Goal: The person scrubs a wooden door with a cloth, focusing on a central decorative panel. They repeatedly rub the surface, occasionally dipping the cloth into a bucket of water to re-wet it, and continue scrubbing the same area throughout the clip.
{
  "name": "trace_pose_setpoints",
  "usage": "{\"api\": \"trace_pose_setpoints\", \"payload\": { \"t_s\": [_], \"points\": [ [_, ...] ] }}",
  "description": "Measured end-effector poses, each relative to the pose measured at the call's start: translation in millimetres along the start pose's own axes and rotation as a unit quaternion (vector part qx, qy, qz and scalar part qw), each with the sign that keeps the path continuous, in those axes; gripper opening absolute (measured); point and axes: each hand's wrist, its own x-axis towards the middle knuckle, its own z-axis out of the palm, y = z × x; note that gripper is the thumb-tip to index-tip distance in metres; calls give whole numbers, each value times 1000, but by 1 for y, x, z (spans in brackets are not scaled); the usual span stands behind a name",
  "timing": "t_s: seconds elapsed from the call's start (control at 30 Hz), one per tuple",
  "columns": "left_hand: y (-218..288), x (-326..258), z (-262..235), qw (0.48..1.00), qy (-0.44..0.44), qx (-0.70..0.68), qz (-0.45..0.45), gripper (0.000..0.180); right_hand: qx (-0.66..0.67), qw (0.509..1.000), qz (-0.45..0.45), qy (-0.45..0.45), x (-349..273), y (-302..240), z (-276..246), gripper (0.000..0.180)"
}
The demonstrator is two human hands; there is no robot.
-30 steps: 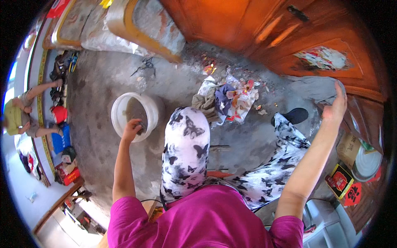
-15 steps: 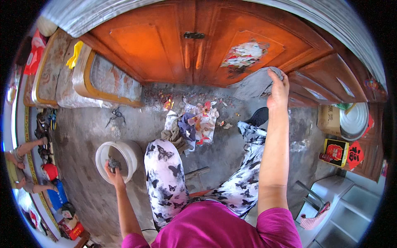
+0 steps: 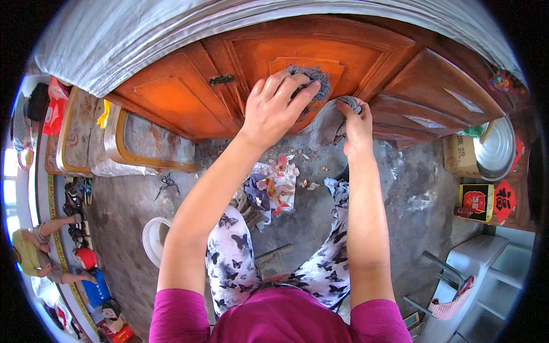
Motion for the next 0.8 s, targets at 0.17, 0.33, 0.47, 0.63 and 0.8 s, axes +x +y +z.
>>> {"api": "trace_pose_setpoints", "payload": {
  "t_s": [0.17,0.33,0.47,0.63,0.8],
  "points": [
    [7,10,23,994,106,27,28,32,39,998,26,-32,4,0,-6,32],
    [-3,18,25,987,158,41,5,34,16,999,45,-17,5,-3,-8,35],
    [12,-12,40,998,-12,23,52,32,23,999,35,-29,8,-4,-6,36],
    [13,-33,43,993,-83,43,68,32,37,998,33,-33,5,-5,-4,34],
    [-1,-3,29,995,66,71,-6,30,52,998,34,-32,8,3,-12,34]
  ]
}}
